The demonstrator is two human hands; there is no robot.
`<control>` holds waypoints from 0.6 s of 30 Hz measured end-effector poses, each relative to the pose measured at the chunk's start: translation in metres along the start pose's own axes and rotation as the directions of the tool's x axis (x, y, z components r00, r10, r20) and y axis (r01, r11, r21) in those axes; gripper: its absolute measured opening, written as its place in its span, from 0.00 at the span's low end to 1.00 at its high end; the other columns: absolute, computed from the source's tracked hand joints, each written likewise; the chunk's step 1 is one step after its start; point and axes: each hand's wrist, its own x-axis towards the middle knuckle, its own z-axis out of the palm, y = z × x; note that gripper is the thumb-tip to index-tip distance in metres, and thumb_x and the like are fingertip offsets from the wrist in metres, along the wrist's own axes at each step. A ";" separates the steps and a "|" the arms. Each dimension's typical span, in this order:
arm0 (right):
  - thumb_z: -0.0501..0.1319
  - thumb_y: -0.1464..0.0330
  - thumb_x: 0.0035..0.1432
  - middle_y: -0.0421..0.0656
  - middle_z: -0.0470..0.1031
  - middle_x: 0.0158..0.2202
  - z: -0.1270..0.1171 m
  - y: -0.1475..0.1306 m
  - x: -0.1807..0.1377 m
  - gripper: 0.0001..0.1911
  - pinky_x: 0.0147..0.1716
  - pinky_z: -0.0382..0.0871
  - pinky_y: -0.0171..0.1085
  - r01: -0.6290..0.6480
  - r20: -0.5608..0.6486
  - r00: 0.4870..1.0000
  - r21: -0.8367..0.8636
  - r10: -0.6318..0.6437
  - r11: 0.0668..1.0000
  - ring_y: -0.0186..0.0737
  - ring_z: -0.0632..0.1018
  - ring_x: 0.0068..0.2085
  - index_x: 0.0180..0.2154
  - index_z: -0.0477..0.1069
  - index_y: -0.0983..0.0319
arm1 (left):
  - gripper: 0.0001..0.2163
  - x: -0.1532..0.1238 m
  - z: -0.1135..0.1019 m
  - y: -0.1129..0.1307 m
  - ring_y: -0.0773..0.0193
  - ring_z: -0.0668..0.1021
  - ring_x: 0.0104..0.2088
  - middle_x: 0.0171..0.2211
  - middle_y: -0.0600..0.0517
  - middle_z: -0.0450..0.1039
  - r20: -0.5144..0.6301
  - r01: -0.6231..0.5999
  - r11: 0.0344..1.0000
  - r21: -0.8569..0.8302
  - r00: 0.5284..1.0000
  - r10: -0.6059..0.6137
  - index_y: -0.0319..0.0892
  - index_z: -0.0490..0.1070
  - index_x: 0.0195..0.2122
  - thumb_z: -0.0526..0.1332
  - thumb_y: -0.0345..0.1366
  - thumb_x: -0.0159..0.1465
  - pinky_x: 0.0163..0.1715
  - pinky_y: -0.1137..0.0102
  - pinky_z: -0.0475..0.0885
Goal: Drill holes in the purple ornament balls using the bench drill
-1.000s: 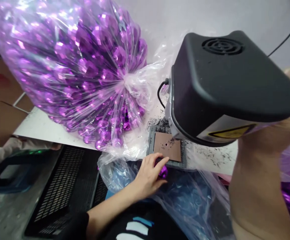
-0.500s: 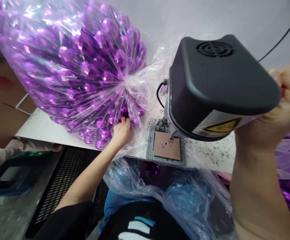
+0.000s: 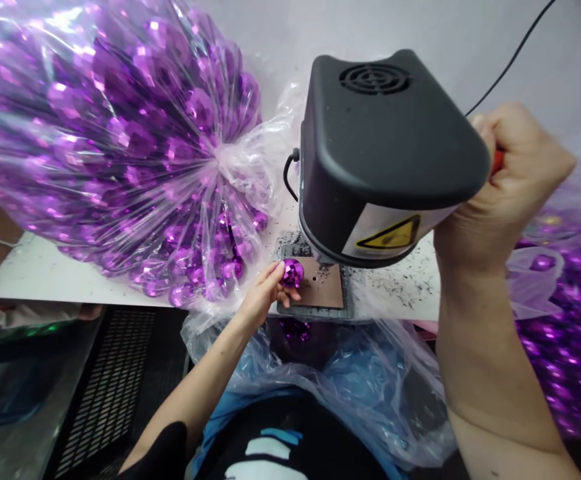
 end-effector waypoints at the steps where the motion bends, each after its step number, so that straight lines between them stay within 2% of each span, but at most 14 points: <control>1: 0.56 0.66 0.63 0.35 0.48 0.22 -0.001 -0.001 0.000 0.24 0.30 0.45 0.29 -0.003 0.013 1.000 0.004 0.003 1.000 0.18 0.53 0.27 0.22 0.43 0.64 | 0.24 0.007 0.002 -0.006 0.65 0.77 0.25 0.30 0.51 0.74 -0.048 -0.033 0.997 0.069 0.998 0.036 0.41 0.70 0.41 0.62 0.59 0.60 0.20 0.73 0.67; 2: 0.56 0.66 0.63 0.35 0.48 0.23 -0.001 -0.002 0.000 0.24 0.30 0.46 0.29 -0.005 0.018 1.000 0.012 0.005 1.000 0.18 0.54 0.27 0.22 0.44 0.64 | 0.23 0.014 0.003 -0.011 0.66 0.77 0.27 0.32 0.51 0.75 -0.089 -0.088 0.984 0.152 0.991 0.103 0.41 0.71 0.42 0.62 0.58 0.61 0.23 0.73 0.69; 4: 0.55 0.65 0.64 0.35 0.46 0.23 -0.002 -0.005 0.000 0.24 0.31 0.48 0.28 -0.013 0.019 1.000 0.019 0.012 1.000 0.18 0.53 0.27 0.22 0.45 0.64 | 0.22 0.022 0.004 -0.019 0.62 0.79 0.38 0.40 0.49 0.78 -0.115 -0.218 0.922 0.320 0.957 0.266 0.42 0.72 0.48 0.63 0.54 0.62 0.36 0.70 0.74; 6: 0.53 0.62 0.66 0.35 0.44 0.23 -0.003 -0.008 0.000 0.23 0.32 0.50 0.28 -0.020 0.018 1.000 0.003 0.020 1.000 0.19 0.51 0.27 0.22 0.48 0.65 | 0.21 0.026 0.005 -0.025 0.58 0.78 0.48 0.48 0.48 0.77 -0.091 -0.303 0.845 0.441 0.922 0.377 0.44 0.71 0.52 0.63 0.51 0.64 0.49 0.65 0.72; 7: 0.52 0.62 0.66 0.35 0.44 0.24 -0.003 -0.009 0.000 0.23 0.32 0.51 0.28 -0.021 0.021 1.000 -0.009 0.021 1.000 0.19 0.51 0.27 0.22 0.48 0.65 | 0.21 0.026 0.006 -0.028 0.57 0.77 0.50 0.49 0.47 0.76 -0.076 -0.319 0.812 0.489 0.911 0.404 0.44 0.70 0.54 0.63 0.49 0.65 0.52 0.63 0.70; 12: 0.50 0.60 0.67 0.35 0.47 0.24 -0.003 -0.011 0.000 0.23 0.32 0.51 0.28 0.003 0.034 0.999 -0.044 -0.002 0.999 0.19 0.52 0.27 0.24 0.52 0.66 | 0.19 0.025 0.014 -0.036 0.55 0.75 0.52 0.51 0.46 0.75 0.028 -0.397 0.600 0.694 0.848 0.529 0.44 0.69 0.55 0.60 0.47 0.67 0.56 0.58 0.67; 14: 0.50 0.58 0.67 0.35 0.46 0.23 -0.003 -0.010 0.000 0.24 0.31 0.50 0.28 0.010 0.028 1.000 -0.046 -0.009 0.999 0.19 0.50 0.27 0.23 0.52 0.66 | 0.18 0.025 0.016 -0.036 0.54 0.75 0.51 0.51 0.45 0.74 0.086 -0.433 0.521 0.735 0.822 0.563 0.43 0.68 0.55 0.60 0.46 0.68 0.55 0.58 0.67; 18: 0.51 0.56 0.67 0.35 0.44 0.23 -0.002 -0.010 0.001 0.26 0.30 0.51 0.28 0.013 0.030 0.999 -0.038 -0.012 0.999 0.19 0.49 0.27 0.23 0.49 0.65 | 0.20 0.026 0.018 -0.038 0.53 0.75 0.50 0.51 0.43 0.74 0.169 -0.484 0.420 0.767 0.785 0.597 0.42 0.65 0.57 0.61 0.45 0.67 0.54 0.57 0.67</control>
